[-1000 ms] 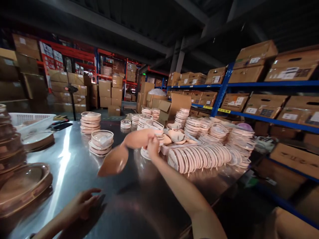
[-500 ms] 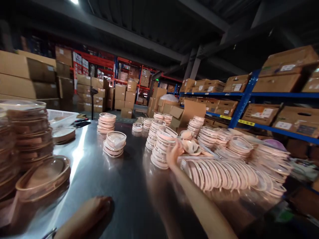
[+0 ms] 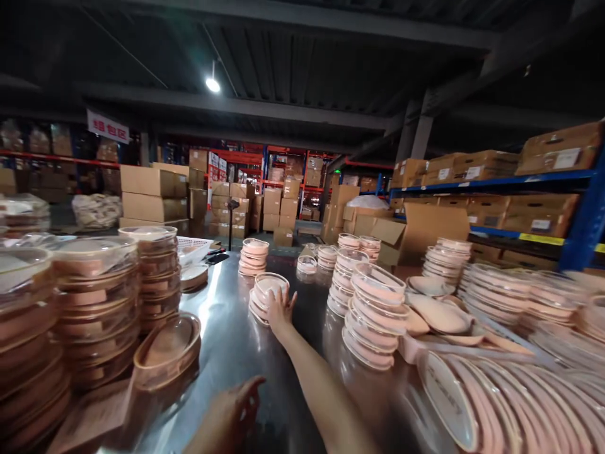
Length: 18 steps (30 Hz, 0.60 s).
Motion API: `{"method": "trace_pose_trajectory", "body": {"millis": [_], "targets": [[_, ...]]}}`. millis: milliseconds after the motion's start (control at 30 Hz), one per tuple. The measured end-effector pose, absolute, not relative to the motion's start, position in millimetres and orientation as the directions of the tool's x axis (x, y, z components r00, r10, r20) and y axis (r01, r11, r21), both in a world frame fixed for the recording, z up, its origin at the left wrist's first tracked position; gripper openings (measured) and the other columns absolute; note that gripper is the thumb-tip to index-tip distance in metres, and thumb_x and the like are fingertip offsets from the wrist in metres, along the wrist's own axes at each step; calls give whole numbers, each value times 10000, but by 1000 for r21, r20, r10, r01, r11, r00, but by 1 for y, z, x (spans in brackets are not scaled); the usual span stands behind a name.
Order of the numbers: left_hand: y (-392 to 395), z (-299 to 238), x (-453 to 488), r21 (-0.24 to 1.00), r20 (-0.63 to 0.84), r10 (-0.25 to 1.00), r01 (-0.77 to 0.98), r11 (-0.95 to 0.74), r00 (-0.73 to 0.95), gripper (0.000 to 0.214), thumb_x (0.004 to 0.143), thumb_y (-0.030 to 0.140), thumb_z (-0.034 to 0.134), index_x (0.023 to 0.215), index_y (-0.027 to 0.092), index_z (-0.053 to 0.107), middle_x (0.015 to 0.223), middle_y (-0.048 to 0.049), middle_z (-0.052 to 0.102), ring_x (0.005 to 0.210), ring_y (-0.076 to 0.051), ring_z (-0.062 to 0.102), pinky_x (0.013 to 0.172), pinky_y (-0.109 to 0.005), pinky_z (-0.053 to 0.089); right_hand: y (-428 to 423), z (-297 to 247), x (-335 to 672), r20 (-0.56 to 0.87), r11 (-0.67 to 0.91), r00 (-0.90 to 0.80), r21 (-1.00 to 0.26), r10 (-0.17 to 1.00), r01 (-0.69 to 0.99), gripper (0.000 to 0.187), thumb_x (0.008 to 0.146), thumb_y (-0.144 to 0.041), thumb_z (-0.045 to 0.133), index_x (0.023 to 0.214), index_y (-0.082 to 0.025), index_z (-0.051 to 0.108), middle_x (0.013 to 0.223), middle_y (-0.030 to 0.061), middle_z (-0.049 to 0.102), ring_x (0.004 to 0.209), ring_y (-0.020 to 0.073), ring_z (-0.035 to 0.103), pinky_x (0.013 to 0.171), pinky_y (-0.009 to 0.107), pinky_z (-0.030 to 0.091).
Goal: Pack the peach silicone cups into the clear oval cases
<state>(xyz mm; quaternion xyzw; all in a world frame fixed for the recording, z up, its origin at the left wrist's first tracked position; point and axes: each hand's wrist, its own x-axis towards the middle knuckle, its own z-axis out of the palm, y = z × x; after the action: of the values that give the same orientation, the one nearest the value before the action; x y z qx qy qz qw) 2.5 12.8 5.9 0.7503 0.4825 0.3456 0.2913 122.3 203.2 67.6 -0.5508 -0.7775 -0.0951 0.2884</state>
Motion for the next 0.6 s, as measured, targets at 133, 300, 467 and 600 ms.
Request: {"method": "trace_pose_trajectory", "body": {"millis": [133,300,467,600], "targets": [[28,-7,1,963,139,990,230,-139,16,808,748,411,649,1483,182,404,1318,-154,658,1055,-322,688,942,-392,566,162,50,124,540,432,-262,-214,800,876,336,904,-169,525,1213,-164,656,1360,189,570,1384,374,400,1165,564,280],[50,-9,-7,995,-93,936,-11,95,-339,957,878,420,502,1505,-34,-60,1565,-354,274,1392,-361,464,1075,-386,471,60,-3,144,471,585,-427,-261,772,768,319,723,-223,706,1037,-235,649,1128,102,634,1113,329,589,1051,497,457],[46,1,-12,997,-36,913,-74,6,-406,680,994,438,363,1520,98,97,1519,-235,444,1338,-254,544,980,-293,535,26,-40,177,430,404,-63,-775,900,485,477,758,-305,611,1209,-234,469,1238,135,534,1218,319,541,1076,499,440],[40,5,-14,996,82,833,12,-91,-548,682,997,468,346,1508,123,55,1555,-231,386,1384,-261,489,1063,-352,488,36,-44,182,298,262,70,-912,952,315,660,700,-362,656,1287,-245,378,1380,155,455,1281,336,512,1050,512,457]]}}
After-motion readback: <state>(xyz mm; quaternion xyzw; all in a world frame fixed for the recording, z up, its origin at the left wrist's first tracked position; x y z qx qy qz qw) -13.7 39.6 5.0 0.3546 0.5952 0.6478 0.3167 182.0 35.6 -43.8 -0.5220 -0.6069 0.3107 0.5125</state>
